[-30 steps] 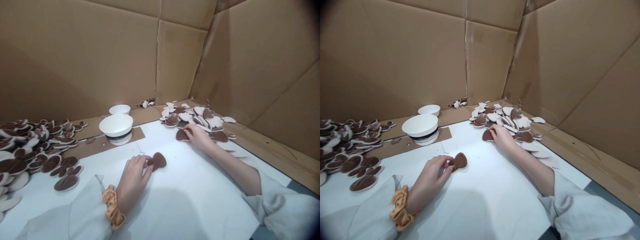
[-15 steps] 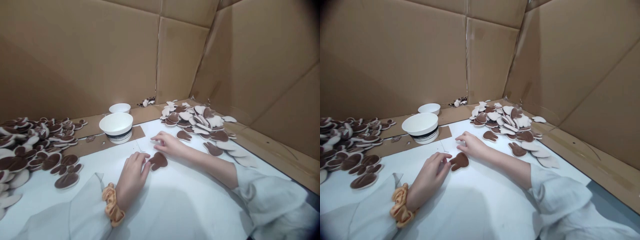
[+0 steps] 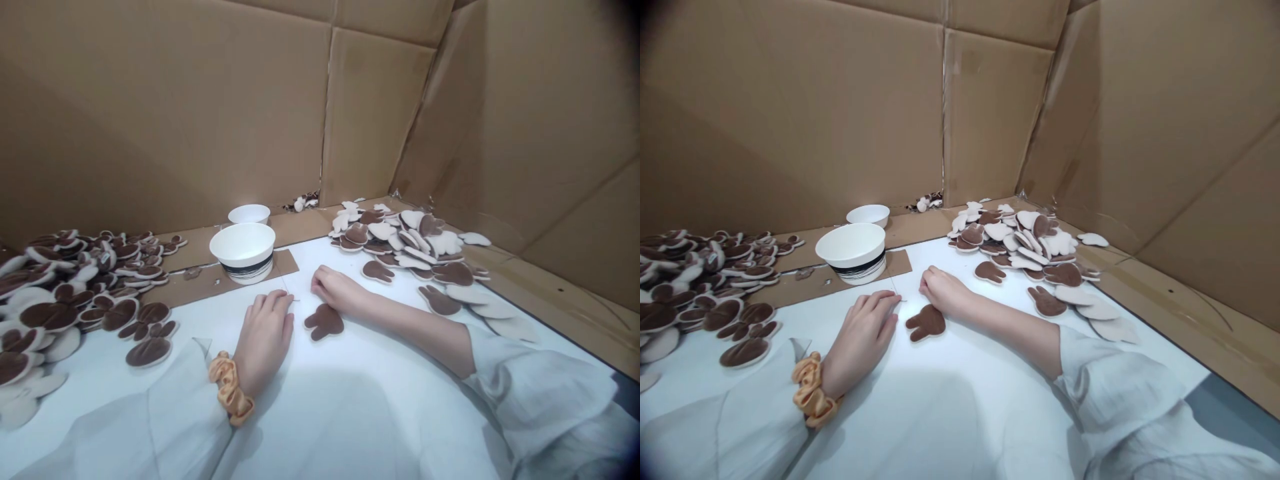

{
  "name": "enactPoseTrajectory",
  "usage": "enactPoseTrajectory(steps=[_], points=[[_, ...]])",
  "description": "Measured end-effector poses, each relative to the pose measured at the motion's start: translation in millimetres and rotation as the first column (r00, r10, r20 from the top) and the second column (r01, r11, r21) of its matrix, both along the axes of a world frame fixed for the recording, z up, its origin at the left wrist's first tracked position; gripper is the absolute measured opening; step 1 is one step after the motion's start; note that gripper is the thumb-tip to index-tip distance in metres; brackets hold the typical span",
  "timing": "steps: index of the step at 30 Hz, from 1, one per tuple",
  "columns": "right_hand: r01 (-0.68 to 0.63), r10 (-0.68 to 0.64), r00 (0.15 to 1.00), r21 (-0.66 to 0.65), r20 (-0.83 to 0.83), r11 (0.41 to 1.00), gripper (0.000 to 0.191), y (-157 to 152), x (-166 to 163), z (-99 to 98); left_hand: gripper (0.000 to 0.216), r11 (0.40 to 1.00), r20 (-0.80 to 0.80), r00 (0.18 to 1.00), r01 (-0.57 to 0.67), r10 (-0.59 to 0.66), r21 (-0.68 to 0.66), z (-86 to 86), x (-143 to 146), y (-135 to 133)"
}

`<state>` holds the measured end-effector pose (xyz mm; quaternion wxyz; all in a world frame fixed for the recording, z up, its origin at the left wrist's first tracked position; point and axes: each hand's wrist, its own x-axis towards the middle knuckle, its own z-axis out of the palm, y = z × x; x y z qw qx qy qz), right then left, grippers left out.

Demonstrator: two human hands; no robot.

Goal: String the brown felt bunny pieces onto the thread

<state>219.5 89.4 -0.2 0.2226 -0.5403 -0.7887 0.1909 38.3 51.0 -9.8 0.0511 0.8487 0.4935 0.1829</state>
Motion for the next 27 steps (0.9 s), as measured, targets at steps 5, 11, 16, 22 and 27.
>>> enactPoseTrajectory(steps=[5, 11, 16, 22, 27], points=[[0.008, -0.021, 0.987, -0.08, -0.157, 0.997, 0.01, 6, 8, 0.0, 0.029, 1.0, 0.001, 1.0, 0.002, -0.002, -0.007, -0.1, -1, 0], [0.075, -0.164, 0.917, -0.246, -0.364, 0.966, 0.007, 26, 13, 3.0, 0.029, 1.0, 0.012, 1.0, -0.003, 0.003, 0.004, -1.0, -1, 0], [0.112, -0.23, 0.849, -0.264, -0.475, 0.958, 0.007, 60, -5, 4.6, 0.029, 1.0, 0.022, 1.0, -0.008, 0.008, 0.011, -2.6, -2, 0], [0.052, -0.191, 0.826, -0.267, -0.53, 0.962, 0.016, 87, -23, -7.3, 0.028, 1.0, 0.072, 0.997, -0.021, 0.021, 0.001, -2.5, -2, -1], [0.032, -0.199, 0.809, -0.296, -0.553, 0.954, 0.03, 88, -16, -13.8, 0.026, 0.999, 0.156, 0.988, -0.006, 0.001, 0.032, 0.2, -1, 0]])
